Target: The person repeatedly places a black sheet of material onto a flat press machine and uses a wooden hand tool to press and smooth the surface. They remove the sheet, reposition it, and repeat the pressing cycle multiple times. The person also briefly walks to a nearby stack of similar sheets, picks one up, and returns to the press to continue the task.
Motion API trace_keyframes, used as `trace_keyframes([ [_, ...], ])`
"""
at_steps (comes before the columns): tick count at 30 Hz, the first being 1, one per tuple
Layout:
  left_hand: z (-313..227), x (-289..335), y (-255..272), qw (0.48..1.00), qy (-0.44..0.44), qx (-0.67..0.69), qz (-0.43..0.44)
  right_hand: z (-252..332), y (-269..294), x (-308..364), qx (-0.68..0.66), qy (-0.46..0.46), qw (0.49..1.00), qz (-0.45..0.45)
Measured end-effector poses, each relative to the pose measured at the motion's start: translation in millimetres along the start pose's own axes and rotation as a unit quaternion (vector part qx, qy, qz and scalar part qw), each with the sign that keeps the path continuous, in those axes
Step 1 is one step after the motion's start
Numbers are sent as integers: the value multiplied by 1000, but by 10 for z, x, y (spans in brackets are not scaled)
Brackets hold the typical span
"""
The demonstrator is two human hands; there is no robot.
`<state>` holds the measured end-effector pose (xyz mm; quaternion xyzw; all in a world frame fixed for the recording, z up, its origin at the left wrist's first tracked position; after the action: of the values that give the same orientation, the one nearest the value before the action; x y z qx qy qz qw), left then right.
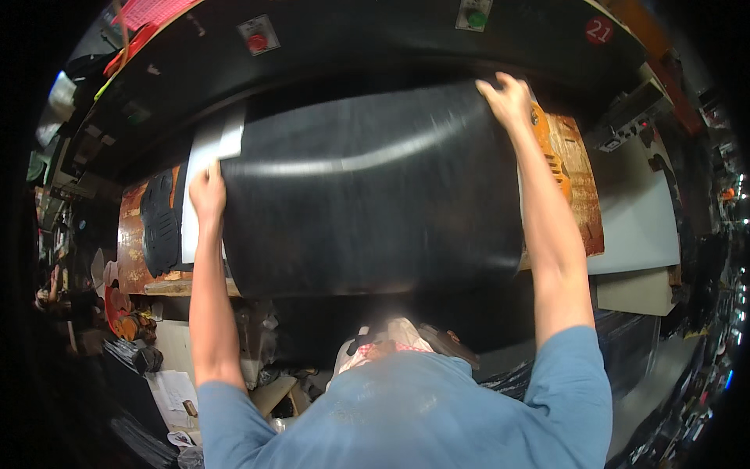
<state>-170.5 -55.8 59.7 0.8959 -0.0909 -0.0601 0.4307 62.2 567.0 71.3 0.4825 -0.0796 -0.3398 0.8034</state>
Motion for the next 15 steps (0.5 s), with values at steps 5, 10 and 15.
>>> trace_keyframes([
  [5, -583, 13, -623, 987, -151, -54, 14, 381, -411, 368, -64, 69, 988, 125],
  [10, -682, 1126, -1310, 946, -233, -144, 176, 615, -831, 1769, 111, 179, 949, 234],
  [15, -928, 270, -1620, 917, -222, -299, 144, 764, -1159, 1066, 179, 180, 938, 236],
])
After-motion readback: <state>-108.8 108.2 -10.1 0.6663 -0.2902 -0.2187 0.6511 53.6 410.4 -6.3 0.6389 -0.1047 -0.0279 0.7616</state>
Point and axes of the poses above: each hand's wrist, its own x-axis away from the middle knuckle, its own y-axis out of the back of the hand, z = x × y, the point moved 9 cm from there along -x, towards the middle knuckle, and after that the axes turned 15 degrees about z, right-handed, at the moved point
